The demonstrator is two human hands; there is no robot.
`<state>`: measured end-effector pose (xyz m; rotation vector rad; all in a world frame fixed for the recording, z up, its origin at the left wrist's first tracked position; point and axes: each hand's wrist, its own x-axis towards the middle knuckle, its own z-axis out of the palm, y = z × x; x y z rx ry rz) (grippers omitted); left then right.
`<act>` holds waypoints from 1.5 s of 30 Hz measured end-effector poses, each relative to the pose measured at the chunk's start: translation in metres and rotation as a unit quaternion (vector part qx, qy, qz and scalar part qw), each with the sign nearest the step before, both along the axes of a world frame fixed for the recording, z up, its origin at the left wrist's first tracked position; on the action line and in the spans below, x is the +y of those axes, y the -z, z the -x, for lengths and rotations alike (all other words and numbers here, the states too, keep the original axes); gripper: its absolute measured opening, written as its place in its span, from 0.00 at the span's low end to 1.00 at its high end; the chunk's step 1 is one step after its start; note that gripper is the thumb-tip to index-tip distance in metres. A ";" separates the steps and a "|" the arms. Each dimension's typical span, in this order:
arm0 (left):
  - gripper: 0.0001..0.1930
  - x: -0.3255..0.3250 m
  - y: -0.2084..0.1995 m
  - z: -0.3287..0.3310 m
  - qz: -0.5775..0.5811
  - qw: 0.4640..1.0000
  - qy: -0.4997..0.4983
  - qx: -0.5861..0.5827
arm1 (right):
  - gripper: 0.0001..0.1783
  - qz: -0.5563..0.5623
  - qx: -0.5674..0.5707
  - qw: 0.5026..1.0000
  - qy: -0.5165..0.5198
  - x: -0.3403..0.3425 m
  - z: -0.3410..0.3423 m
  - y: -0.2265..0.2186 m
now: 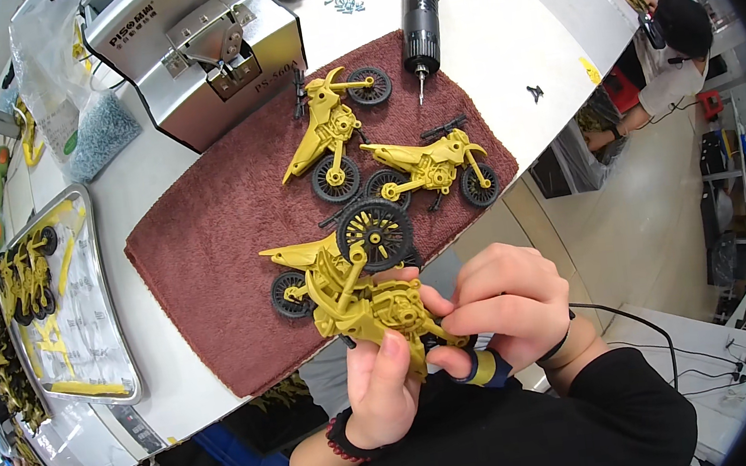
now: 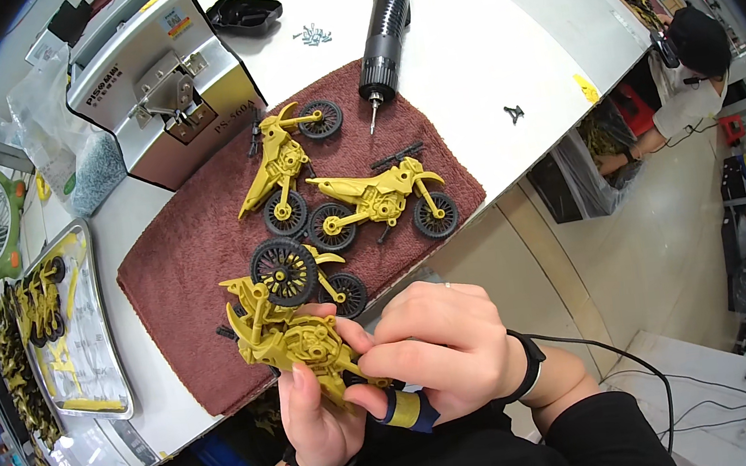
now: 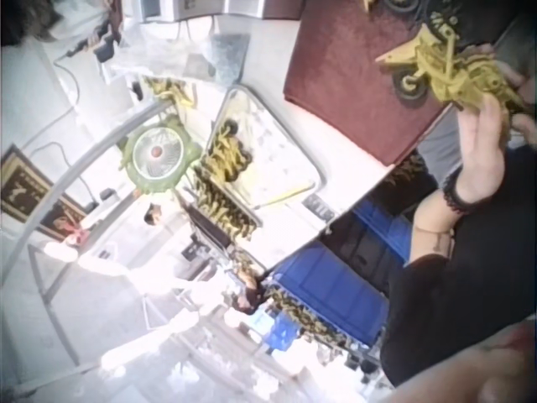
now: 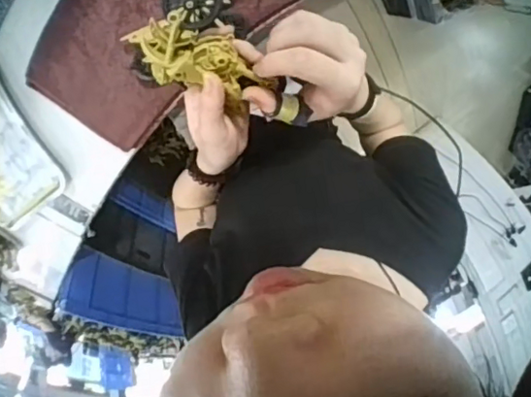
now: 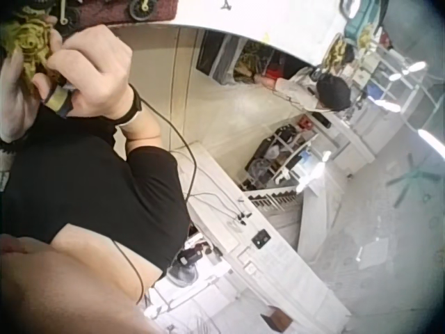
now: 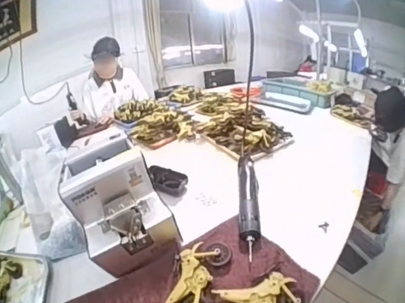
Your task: Assembling parts of yellow toy motorcycles and using an electric tool on them at a workbench.
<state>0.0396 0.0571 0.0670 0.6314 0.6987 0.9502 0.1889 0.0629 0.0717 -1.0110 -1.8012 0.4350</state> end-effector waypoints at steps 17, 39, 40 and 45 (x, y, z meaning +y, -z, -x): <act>0.34 -0.005 0.005 -0.007 -0.005 1.000 -0.022 0.020 | 0.07 0.010 -0.073 0.993 0.091 0.000 0.003 -0.011; 0.23 -0.006 0.018 -0.002 -0.031 0.998 0.021 -0.042 | 0.08 -0.004 -0.087 0.993 0.078 -0.001 0.003 -0.005; 0.23 -0.006 0.018 -0.002 -0.027 0.998 0.022 -0.043 | 0.08 -0.004 -0.086 0.993 0.078 -0.001 0.002 -0.005; 0.22 -0.008 0.017 -0.004 -0.031 0.999 -0.002 -0.030 | 0.10 0.064 -0.018 0.998 0.019 0.005 -0.002 -0.010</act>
